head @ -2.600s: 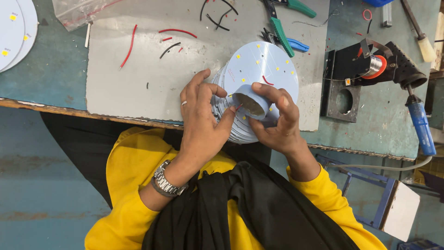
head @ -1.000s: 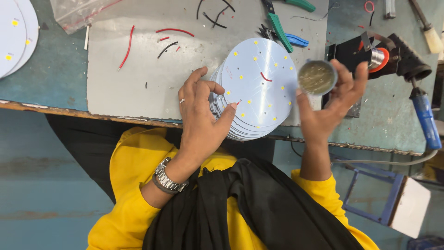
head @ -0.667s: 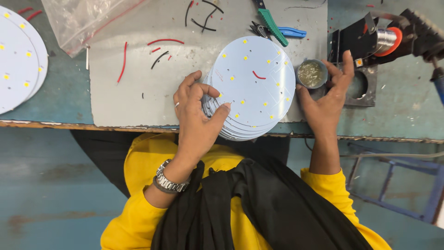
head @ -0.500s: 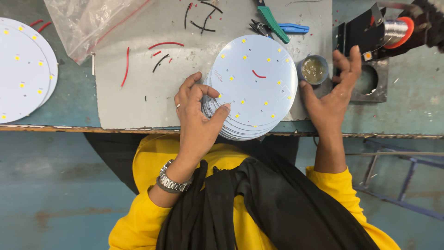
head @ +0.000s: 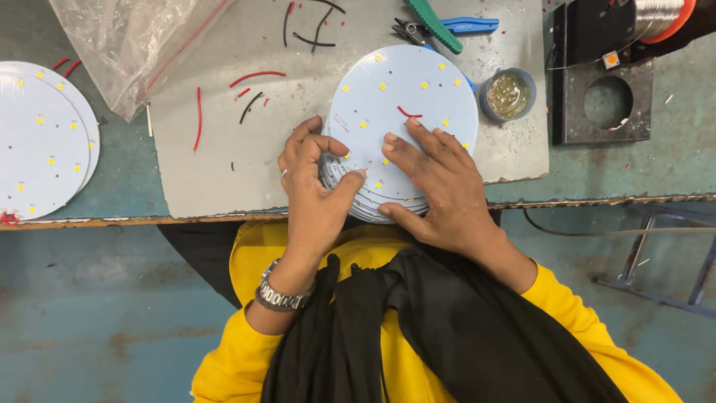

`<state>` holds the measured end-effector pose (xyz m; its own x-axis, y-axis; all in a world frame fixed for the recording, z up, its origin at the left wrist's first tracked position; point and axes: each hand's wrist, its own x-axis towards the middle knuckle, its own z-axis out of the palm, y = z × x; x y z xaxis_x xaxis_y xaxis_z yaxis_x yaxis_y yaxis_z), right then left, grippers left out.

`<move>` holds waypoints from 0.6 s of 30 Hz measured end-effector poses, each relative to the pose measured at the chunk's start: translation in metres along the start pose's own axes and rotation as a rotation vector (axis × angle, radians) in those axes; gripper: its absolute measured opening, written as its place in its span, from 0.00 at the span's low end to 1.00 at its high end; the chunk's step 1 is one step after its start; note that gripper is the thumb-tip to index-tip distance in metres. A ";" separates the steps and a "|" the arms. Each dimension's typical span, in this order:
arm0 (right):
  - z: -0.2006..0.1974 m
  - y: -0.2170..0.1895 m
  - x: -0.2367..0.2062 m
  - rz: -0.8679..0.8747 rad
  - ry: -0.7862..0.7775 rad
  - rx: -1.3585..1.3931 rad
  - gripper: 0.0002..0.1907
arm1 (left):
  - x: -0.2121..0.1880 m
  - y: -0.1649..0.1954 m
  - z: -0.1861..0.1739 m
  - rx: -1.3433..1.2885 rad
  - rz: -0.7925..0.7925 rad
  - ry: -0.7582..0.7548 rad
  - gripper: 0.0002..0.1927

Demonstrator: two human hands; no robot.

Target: The person strips red and black wires, applies flux, and solders them to circular LED modules on a workbench. They use wire cutters, a soldering iron, and flux paste to attach wires to multiple modules, then move finished units aside.

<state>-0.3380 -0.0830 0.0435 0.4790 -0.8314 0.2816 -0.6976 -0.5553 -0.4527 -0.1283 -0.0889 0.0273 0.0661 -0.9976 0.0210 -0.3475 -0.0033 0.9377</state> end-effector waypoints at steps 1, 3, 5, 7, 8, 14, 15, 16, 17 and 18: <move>-0.002 -0.002 0.003 0.010 -0.007 -0.010 0.36 | 0.000 0.000 0.000 -0.018 -0.006 -0.001 0.16; -0.004 -0.005 0.008 0.030 -0.022 -0.031 0.34 | 0.000 0.001 -0.001 -0.005 -0.011 -0.003 0.16; -0.005 -0.006 0.009 0.029 -0.017 -0.024 0.34 | 0.000 0.001 -0.001 0.003 -0.008 -0.004 0.16; -0.005 -0.006 0.008 0.028 -0.017 -0.021 0.33 | 0.000 0.002 -0.001 0.009 -0.004 -0.004 0.16; -0.005 -0.005 0.007 0.029 -0.019 -0.021 0.33 | -0.001 0.002 -0.001 0.002 -0.003 0.001 0.16; -0.003 -0.001 0.004 0.027 -0.010 -0.013 0.32 | -0.003 -0.002 0.002 0.002 0.004 0.009 0.17; -0.003 -0.001 0.004 0.027 -0.009 -0.013 0.32 | -0.004 -0.003 0.002 -0.002 0.002 0.001 0.17; -0.003 0.000 0.003 0.027 -0.009 -0.014 0.32 | -0.004 -0.003 0.001 -0.006 0.000 -0.005 0.17; -0.003 0.000 0.004 0.025 -0.009 -0.016 0.32 | -0.005 -0.003 0.000 -0.030 0.050 -0.001 0.16; -0.003 0.000 0.004 0.023 -0.008 -0.019 0.32 | -0.007 -0.003 -0.001 -0.054 0.102 0.003 0.16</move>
<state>-0.3377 -0.0865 0.0470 0.4667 -0.8439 0.2646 -0.7185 -0.5362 -0.4430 -0.1268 -0.0821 0.0248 0.0359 -0.9924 0.1180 -0.3016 0.1018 0.9480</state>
